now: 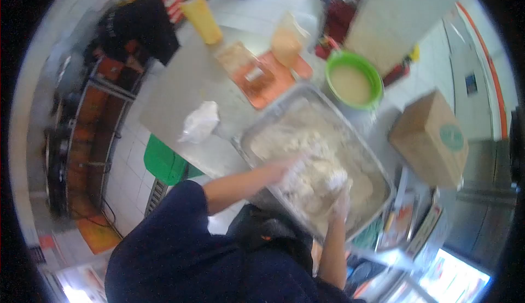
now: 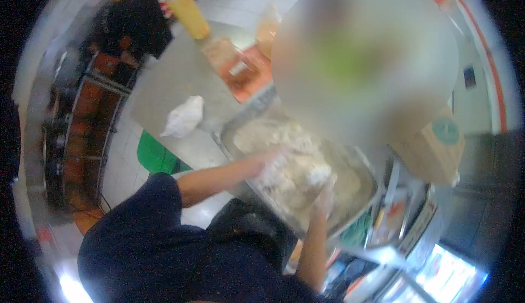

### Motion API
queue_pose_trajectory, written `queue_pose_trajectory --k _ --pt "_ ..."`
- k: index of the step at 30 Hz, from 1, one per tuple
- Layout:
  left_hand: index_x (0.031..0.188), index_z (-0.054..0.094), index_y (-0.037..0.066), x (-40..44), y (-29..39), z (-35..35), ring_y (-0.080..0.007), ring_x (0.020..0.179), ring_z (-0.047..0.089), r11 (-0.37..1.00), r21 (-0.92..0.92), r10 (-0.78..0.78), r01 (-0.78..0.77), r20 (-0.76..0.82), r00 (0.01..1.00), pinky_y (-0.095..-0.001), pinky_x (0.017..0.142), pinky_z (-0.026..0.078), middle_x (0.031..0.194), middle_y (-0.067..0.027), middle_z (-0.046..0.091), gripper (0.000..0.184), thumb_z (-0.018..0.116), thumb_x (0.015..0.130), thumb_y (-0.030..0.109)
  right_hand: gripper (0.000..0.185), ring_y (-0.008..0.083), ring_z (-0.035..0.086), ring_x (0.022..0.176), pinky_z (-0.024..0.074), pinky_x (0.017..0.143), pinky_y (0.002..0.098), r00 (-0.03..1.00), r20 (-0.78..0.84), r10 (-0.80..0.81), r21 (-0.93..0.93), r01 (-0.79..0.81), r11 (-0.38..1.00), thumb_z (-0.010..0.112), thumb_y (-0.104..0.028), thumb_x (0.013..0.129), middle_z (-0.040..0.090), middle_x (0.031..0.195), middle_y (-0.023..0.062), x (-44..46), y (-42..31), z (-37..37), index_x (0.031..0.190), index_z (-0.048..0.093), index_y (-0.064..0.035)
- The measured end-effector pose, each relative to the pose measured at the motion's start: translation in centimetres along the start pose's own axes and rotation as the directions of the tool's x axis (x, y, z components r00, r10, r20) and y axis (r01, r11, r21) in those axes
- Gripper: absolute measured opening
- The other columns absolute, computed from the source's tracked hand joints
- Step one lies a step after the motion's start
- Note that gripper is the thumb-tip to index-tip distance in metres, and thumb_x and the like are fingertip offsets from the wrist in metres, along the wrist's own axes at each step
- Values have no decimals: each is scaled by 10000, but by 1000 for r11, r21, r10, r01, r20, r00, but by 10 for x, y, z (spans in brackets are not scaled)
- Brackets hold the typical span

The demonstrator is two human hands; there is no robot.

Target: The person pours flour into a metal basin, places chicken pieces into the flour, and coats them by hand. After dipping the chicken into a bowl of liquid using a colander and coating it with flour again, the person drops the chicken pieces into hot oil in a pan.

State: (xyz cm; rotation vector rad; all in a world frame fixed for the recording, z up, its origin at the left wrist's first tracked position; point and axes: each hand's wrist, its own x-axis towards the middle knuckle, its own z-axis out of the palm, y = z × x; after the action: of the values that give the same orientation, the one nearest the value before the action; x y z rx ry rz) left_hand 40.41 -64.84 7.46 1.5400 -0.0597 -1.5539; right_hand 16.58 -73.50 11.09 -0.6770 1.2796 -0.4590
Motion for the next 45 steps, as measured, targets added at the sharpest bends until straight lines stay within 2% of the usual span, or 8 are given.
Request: queue_pose_trajectory --k 7,10,15,17,21,26,36,45 --pt "1206 706 65 37 -49 23 -183 872 665 984 -25 -162 177 294 942 -350 795 542 1106 -72 723 406 652 965 387 504 235 611 1094 512 937 365 975 173 137 86 -153 984 482 -432 1037 616 1268 98 55 70 -11 1381 563 -73" --pt "1183 713 59 25 -51 15 -173 932 654 771 443 324 -458 346 880 -336 871 526 1078 -65 722 340 674 943 297 428 251 558 1200 454 1021 402 945 327 -9 -219 85 972 490 -319 1025 601 1309 124 64 64 -32 1358 585 -68" --pt "1233 651 22 -67 52 25 -215 1160 634 924 206 299 -322 135 945 -412 1011 511 1236 -139 675 344 678 947 212 430 356 552 1254 387 1108 461 904 428 7 -833 397 -386 547 -263 952 621 1321 192 18 0 -77 1325 610 -59" --pt "1200 651 21 -88 90 39 -264 1108 655 950 198 253 -240 -44 966 -423 956 535 1223 -176 679 385 729 911 264 321 234 669 1060 531 914 385 919 -84 -384 -669 234 706 618 -243 943 700 1162 135 52 19 -88 1166 672 -18" --pt "1143 658 23 -28 81 30 -285 1044 658 730 597 515 -332 -162 842 -434 902 536 1149 -189 676 340 712 905 262 273 256 653 1094 499 973 417 894 145 -424 -952 9 -307 567 -215 966 713 1144 128 125 -15 -52 1138 691 -43" --pt "1071 667 26 -40 69 52 -312 963 662 479 810 693 -338 -113 712 -447 833 538 1057 -205 673 290 691 898 258 349 292 544 1297 421 1089 431 880 403 -253 -436 427 792 535 -212 976 652 1282 174 136 -66 32 1268 649 -58" --pt "927 684 32 -43 78 44 -366 801 670 308 888 764 -343 -16 645 -473 697 540 873 -236 666 225 650 882 251 412 336 552 1269 425 1075 410 556 827 -89 -555 831 36 619 -167 937 636 1288 216 86 -92 17 1314 601 0" --pt "851 682 15 7 85 -3 -380 756 691 149 949 755 -277 71 652 -494 639 548 847 -250 687 268 608 900 268 358 299 633 1134 489 985 403 654 220 -724 -744 592 310 604 -199 942 689 1185 177 52 -65 -27 1237 649 -2"
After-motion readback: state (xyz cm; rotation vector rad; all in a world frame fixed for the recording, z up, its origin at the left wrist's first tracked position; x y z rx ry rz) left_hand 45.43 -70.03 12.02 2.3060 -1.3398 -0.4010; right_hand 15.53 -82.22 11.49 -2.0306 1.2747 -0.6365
